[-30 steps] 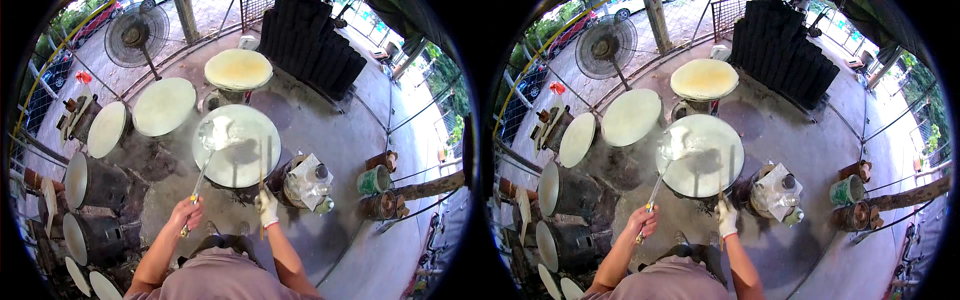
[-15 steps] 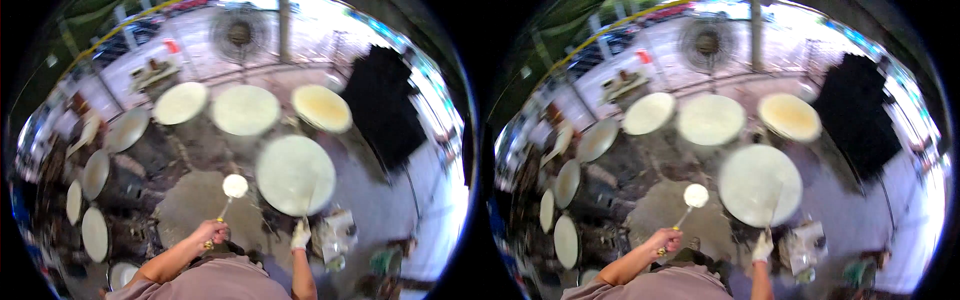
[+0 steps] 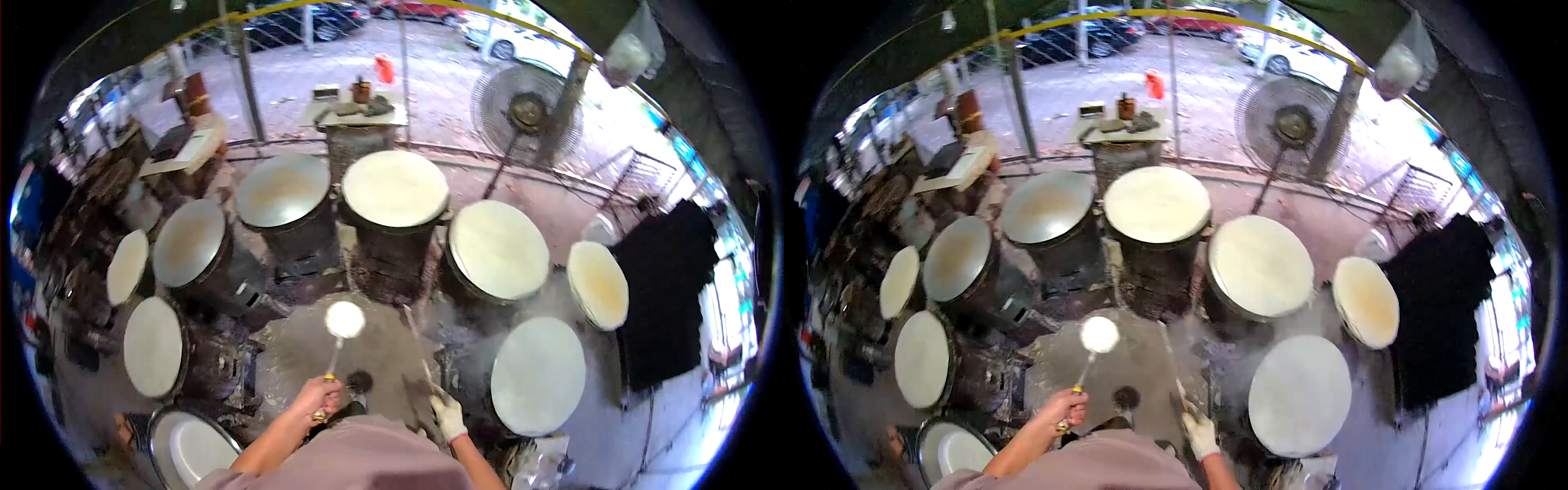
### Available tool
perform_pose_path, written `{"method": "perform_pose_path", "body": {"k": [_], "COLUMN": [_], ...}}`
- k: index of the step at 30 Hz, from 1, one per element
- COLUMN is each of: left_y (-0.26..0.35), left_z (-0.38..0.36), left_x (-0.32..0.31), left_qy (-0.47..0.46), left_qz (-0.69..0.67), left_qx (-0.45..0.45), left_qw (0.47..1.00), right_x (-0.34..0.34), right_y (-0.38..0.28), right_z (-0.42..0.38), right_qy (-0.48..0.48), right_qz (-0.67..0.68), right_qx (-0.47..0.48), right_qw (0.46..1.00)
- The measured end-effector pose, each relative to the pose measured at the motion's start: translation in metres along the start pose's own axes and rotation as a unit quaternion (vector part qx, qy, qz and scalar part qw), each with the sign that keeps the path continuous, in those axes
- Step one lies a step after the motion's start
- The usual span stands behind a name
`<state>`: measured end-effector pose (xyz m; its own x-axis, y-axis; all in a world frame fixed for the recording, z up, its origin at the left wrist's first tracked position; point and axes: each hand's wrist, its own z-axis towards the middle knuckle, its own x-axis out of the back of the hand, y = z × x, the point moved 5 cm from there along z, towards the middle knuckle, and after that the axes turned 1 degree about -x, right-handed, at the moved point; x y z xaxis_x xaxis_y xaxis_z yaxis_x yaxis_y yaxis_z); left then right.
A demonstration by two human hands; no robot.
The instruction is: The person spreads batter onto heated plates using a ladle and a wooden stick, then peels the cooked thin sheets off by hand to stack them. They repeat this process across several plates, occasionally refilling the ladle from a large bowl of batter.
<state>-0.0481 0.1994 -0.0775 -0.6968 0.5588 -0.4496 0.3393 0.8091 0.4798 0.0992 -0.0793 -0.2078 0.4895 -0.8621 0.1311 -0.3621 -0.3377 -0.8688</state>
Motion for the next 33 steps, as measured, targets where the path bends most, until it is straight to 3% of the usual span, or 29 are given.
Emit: {"method": "perform_pose_path", "body": {"k": [2,3,5,9,11,13,14,16,23,26,27,28,29,33], "left_y": [0.024,0.038,0.067,0.105,0.114,0.125,0.126,0.129,0.148,0.159,0.163,0.165,0.184,0.208], "left_z": [0.007,0.010,0.011,0.014,0.020,0.020,0.024,0.033,0.049,0.053,0.060,0.067,0.073,0.090], "left_x": [0.024,0.033,0.046,0.066,0.077,0.079,0.084,0.091,0.099,0.089,0.089,0.091,0.080,0.071], "left_qy": [-0.003,0.006,0.015,0.058,0.043,0.044,0.048,0.047,0.126,0.152,0.112,0.071,0.128,0.115], "left_qz": [-0.006,0.006,0.002,-0.008,-0.036,-0.080,-0.090,-0.099,-0.152,-0.225,-0.231,-0.235,-0.250,-0.247], "left_qx": [-0.003,-0.009,-0.024,-0.038,-0.043,-0.032,-0.039,-0.049,-0.063,-0.078,-0.081,-0.078,-0.091,-0.108], "left_qw": [1.000,1.000,1.000,0.998,0.998,0.995,0.994,0.993,0.978,0.959,0.963,0.966,0.955,0.956], "right_x": [-0.031,-0.043,-0.069,-0.107,-0.123,-0.134,-0.142,-0.156,-0.201,-0.226,-0.224,-0.236,-0.233,-0.235], "right_y": [-0.053,-0.062,-0.082,-0.106,-0.106,-0.088,-0.113,-0.111,-0.150,-0.167,-0.176,-0.198,-0.220,-0.256], "right_z": [0.014,0.031,0.056,0.089,0.105,0.134,0.131,0.161,0.228,0.277,0.288,0.294,0.306,0.327], "right_qy": [-0.025,-0.016,-0.008,0.006,-0.012,-0.049,-0.072,-0.073,-0.152,-0.220,-0.222,-0.266,-0.285,-0.288], "right_qz": [-0.024,-0.065,-0.043,-0.011,-0.015,0.018,-0.009,0.012,-0.016,-0.107,-0.136,-0.122,-0.099,-0.168], "right_qx": [-0.024,0.049,0.083,0.073,-0.008,-0.007,-0.031,0.077,-0.024,0.127,0.173,0.143,0.105,0.122], "right_qw": [0.999,0.997,0.996,0.997,1.000,0.999,0.997,0.994,0.988,0.961,0.950,0.945,0.948,0.935]}}
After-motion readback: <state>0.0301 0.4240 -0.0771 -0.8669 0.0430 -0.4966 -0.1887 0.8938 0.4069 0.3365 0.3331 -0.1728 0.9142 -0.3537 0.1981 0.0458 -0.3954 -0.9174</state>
